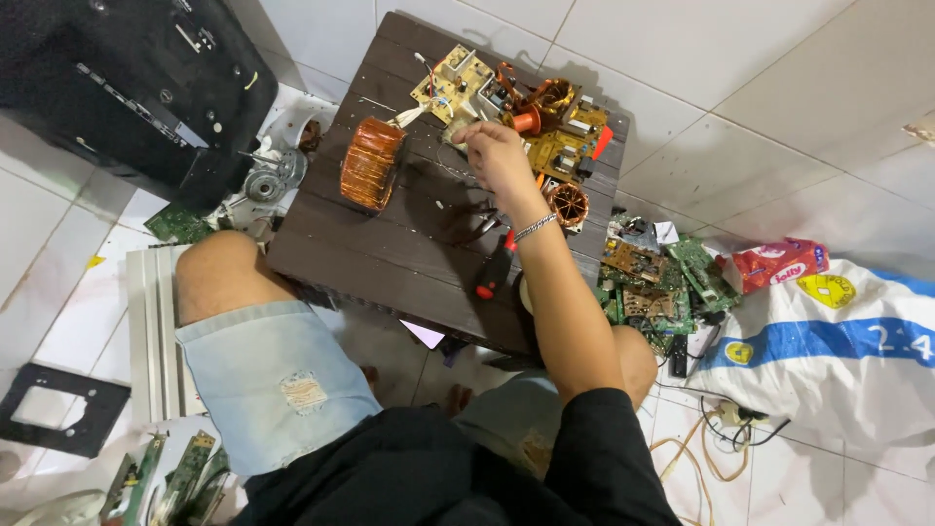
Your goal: The person is organizing and inspecting various electronic components including a transformer, circuit boards, and tools on a small wooden table while sitting on the floor.
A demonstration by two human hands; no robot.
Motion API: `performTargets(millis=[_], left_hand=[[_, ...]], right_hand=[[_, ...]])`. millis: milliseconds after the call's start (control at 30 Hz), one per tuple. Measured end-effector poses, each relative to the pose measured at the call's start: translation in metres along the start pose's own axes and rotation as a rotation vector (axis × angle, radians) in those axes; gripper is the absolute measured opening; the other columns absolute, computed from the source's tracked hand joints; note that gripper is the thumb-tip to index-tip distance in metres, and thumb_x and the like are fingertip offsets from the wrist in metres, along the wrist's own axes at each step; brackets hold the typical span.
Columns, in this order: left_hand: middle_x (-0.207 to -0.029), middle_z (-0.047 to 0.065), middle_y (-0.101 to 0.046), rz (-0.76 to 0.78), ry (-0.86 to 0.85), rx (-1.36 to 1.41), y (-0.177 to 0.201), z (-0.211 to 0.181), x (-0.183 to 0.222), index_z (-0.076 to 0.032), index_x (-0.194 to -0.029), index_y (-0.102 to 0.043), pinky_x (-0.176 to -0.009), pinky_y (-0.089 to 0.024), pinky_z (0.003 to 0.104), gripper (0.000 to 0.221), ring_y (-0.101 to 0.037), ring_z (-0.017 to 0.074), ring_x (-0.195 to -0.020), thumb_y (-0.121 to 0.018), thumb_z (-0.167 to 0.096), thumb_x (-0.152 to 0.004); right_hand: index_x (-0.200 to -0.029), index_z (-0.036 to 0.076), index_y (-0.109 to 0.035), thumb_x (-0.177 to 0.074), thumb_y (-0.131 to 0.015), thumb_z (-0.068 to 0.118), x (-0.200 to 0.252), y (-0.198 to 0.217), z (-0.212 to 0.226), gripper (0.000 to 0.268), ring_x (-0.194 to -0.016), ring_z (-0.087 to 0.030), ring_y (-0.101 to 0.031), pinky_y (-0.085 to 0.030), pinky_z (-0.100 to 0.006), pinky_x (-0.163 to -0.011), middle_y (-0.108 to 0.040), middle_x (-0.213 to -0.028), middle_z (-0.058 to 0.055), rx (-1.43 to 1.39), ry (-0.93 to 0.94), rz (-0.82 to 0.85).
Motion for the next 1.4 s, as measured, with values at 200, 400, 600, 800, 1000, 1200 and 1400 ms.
performTargets(millis=[200, 400, 600, 800, 1000, 1200, 1400], left_hand=[[-0.109, 0.02, -0.078, -0.233, -0.076, 0.129, 0.084, -0.326, 0.024, -0.016, -0.142, -0.076, -0.088, -0.059, 0.05, 0.042, -0.075, 0.041, -0.098, -0.066, -0.046, -0.114], [-0.108, 0.018, -0.074, -0.061, -0.576, 0.858, 0.089, -0.552, -0.068, -0.007, -0.12, -0.073, -0.082, -0.06, 0.041, 0.032, -0.072, 0.033, -0.101, -0.047, -0.003, -0.103], [-0.073, 0.008, -0.071, 0.319, -0.328, 0.98, 0.009, -0.575, -0.141, -0.018, -0.1, -0.082, -0.05, -0.057, 0.035, 0.029, -0.064, 0.0179, -0.054, -0.059, -0.01, -0.084], [-0.066, 0.004, -0.064, 0.595, -0.407, 1.089, 0.022, -0.573, -0.141, -0.01, -0.1, -0.075, -0.045, -0.056, 0.027, 0.015, -0.057, 0.0115, -0.047, -0.073, -0.013, -0.086], [-0.063, 0.009, -0.062, 0.486, -0.438, 0.988, 0.014, -0.574, -0.16, -0.01, -0.096, -0.078, -0.044, -0.053, 0.029, 0.015, -0.055, 0.0147, -0.046, -0.074, -0.007, -0.082], [-0.078, 0.007, -0.072, 0.317, -0.549, 0.807, 0.007, -0.571, -0.168, -0.022, -0.101, -0.081, -0.051, -0.055, 0.035, 0.021, -0.064, 0.0148, -0.06, -0.078, -0.011, -0.083], [-0.089, 0.011, -0.075, 0.426, -0.601, 0.773, 0.004, -0.566, -0.169, -0.015, -0.105, -0.08, -0.06, -0.056, 0.038, 0.024, -0.065, 0.018, -0.072, -0.066, -0.004, -0.09]], right_hand=[[-0.107, 0.008, -0.066, -0.09, -0.054, 0.006, 0.0, -0.005, -0.046, 0.021, -0.041, -0.008, -0.037, -0.028, -0.02, -0.037, -0.037, -0.056, 0.002, 0.083, 0.012, -0.118], [-0.102, 0.008, -0.068, -0.089, -0.057, 0.012, 0.021, -0.032, -0.051, 0.017, -0.092, -0.042, -0.072, -0.055, -0.049, -0.081, -0.072, -0.087, -0.024, 0.566, 0.08, -0.204], [-0.101, 0.011, -0.058, -0.091, -0.055, 0.012, 0.043, -0.083, -0.047, 0.011, -0.086, -0.05, -0.072, -0.055, -0.057, -0.076, -0.073, -0.085, -0.024, 0.954, 0.212, -0.131], [-0.088, 0.021, -0.056, -0.089, -0.057, 0.018, 0.049, -0.097, -0.05, 0.004, -0.068, -0.033, -0.068, -0.054, -0.043, -0.056, -0.06, -0.07, -0.006, 1.119, 0.707, -0.293], [-0.086, 0.019, -0.064, -0.083, -0.061, 0.013, 0.035, -0.097, -0.066, 0.007, -0.071, -0.034, -0.067, -0.054, -0.041, -0.055, -0.061, -0.072, -0.006, 0.959, 0.708, -0.213], [-0.113, 0.012, -0.075, -0.091, -0.056, 0.013, 0.024, -0.089, -0.077, 0.029, -0.102, -0.04, -0.071, -0.059, -0.047, -0.08, -0.076, -0.106, -0.014, 0.809, 0.433, 0.045], [-0.113, 0.013, -0.073, -0.09, -0.053, 0.011, 0.013, -0.088, -0.079, 0.03, -0.104, -0.043, -0.068, -0.057, -0.054, -0.084, -0.075, -0.106, -0.015, 0.854, 0.383, 0.18]])
Point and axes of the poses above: each hand's wrist, its own x-axis away from the middle knuckle, its own y-axis out of the back of the hand, z = x × y, the point moved 4 cm from there along -x, towards the middle knuckle
